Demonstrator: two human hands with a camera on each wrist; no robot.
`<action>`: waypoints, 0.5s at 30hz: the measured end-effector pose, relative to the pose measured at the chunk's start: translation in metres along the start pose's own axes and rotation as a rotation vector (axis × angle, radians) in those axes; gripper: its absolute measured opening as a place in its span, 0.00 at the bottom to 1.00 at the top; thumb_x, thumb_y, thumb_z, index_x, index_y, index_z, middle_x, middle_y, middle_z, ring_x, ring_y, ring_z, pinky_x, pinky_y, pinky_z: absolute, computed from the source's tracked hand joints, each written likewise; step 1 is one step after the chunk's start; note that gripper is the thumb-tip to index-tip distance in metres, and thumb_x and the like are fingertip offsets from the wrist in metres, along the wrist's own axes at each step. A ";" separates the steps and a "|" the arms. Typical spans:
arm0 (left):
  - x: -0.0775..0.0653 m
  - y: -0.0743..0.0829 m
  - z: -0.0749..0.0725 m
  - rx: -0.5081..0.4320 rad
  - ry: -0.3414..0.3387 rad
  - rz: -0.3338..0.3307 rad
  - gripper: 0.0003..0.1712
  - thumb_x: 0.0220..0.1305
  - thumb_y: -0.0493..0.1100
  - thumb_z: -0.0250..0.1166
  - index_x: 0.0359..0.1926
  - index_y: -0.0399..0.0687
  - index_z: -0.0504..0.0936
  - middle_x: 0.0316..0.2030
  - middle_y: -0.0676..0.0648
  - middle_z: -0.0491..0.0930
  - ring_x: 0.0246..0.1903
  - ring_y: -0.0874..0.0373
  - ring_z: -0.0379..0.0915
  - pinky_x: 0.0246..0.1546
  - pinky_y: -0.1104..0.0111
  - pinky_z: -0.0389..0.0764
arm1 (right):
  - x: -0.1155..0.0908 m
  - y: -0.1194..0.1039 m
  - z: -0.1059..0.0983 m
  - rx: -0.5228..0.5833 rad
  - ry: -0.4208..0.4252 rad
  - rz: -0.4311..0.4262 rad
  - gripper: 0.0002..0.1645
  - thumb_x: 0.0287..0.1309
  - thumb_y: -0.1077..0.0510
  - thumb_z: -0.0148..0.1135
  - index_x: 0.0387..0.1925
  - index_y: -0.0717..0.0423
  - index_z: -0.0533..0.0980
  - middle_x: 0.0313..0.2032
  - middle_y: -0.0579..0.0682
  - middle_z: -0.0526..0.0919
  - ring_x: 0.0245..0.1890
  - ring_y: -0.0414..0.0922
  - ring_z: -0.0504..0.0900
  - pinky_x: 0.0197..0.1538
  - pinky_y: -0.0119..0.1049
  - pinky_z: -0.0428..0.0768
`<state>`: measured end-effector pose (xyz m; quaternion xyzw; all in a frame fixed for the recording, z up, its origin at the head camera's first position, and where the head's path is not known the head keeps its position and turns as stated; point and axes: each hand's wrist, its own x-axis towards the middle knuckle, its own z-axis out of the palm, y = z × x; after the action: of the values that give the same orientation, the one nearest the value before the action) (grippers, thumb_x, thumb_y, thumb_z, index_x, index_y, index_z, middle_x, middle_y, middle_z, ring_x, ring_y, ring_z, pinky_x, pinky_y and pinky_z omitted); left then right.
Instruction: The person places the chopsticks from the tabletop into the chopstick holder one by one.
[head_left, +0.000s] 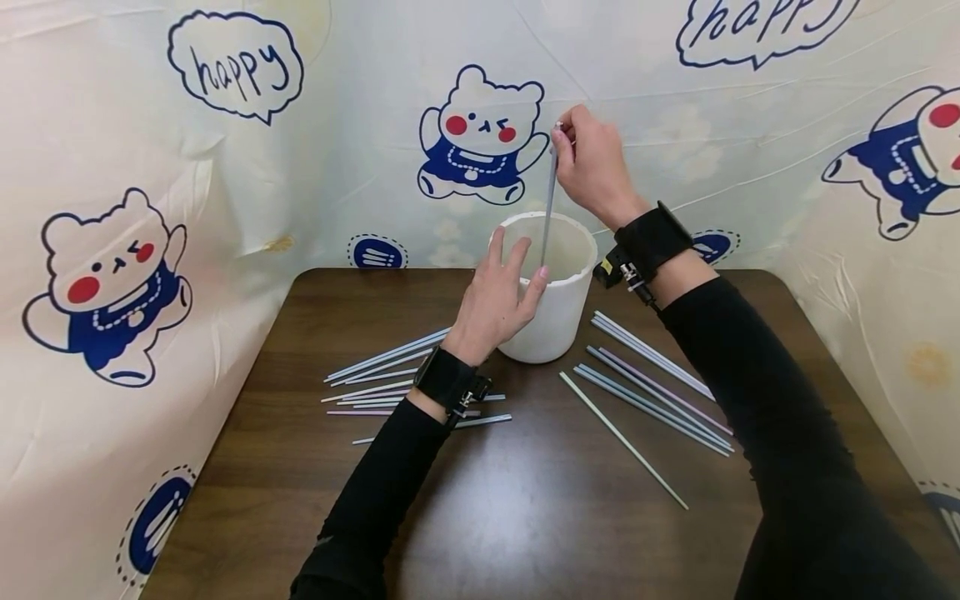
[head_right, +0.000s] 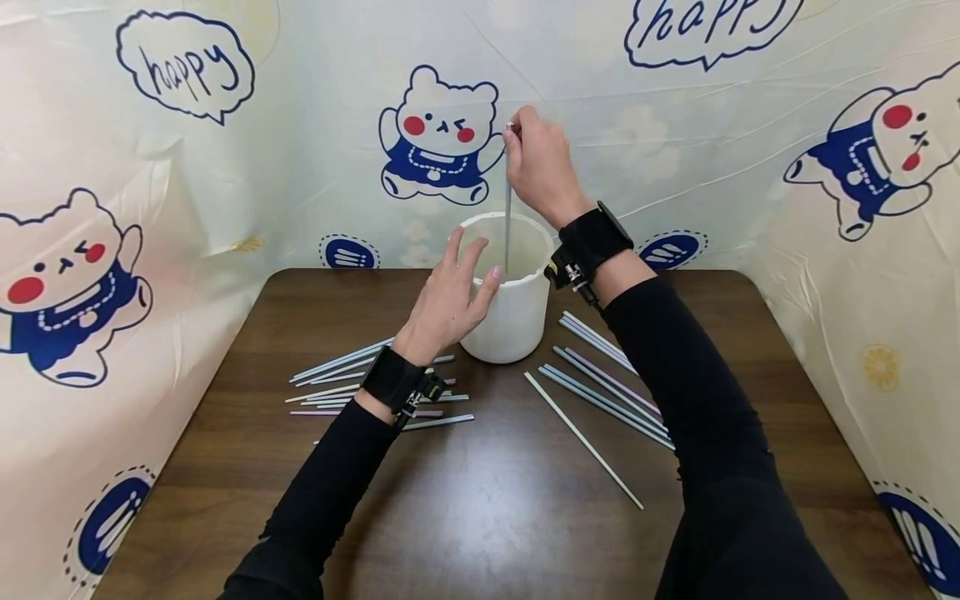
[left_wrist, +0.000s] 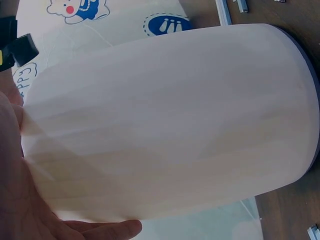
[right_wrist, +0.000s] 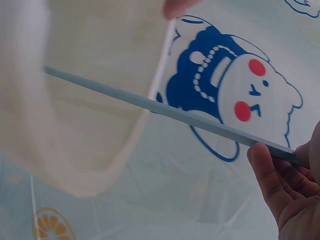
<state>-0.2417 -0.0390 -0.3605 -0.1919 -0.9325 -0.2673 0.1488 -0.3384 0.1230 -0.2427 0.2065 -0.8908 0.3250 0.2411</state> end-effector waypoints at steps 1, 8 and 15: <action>0.000 0.000 0.000 0.001 0.002 0.001 0.35 0.77 0.63 0.43 0.74 0.50 0.63 0.78 0.32 0.49 0.64 0.34 0.72 0.60 0.45 0.80 | -0.001 0.001 0.002 -0.001 -0.004 0.003 0.17 0.78 0.58 0.46 0.53 0.69 0.72 0.44 0.65 0.83 0.38 0.54 0.80 0.46 0.40 0.79; 0.000 0.000 0.001 -0.003 0.016 0.017 0.34 0.78 0.62 0.44 0.73 0.48 0.64 0.78 0.31 0.50 0.64 0.33 0.72 0.58 0.45 0.80 | -0.006 0.009 0.014 -0.010 -0.021 0.003 0.16 0.77 0.59 0.46 0.52 0.70 0.72 0.43 0.66 0.82 0.39 0.55 0.79 0.46 0.43 0.79; 0.000 0.000 0.001 0.005 0.013 0.013 0.34 0.78 0.62 0.44 0.73 0.48 0.64 0.78 0.31 0.50 0.65 0.34 0.72 0.58 0.45 0.81 | -0.014 0.014 0.024 0.003 -0.056 0.014 0.16 0.78 0.59 0.46 0.53 0.70 0.71 0.43 0.67 0.82 0.39 0.57 0.79 0.47 0.45 0.81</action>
<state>-0.2420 -0.0384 -0.3616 -0.1957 -0.9310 -0.2653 0.1569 -0.3417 0.1198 -0.2739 0.2098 -0.8982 0.3222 0.2132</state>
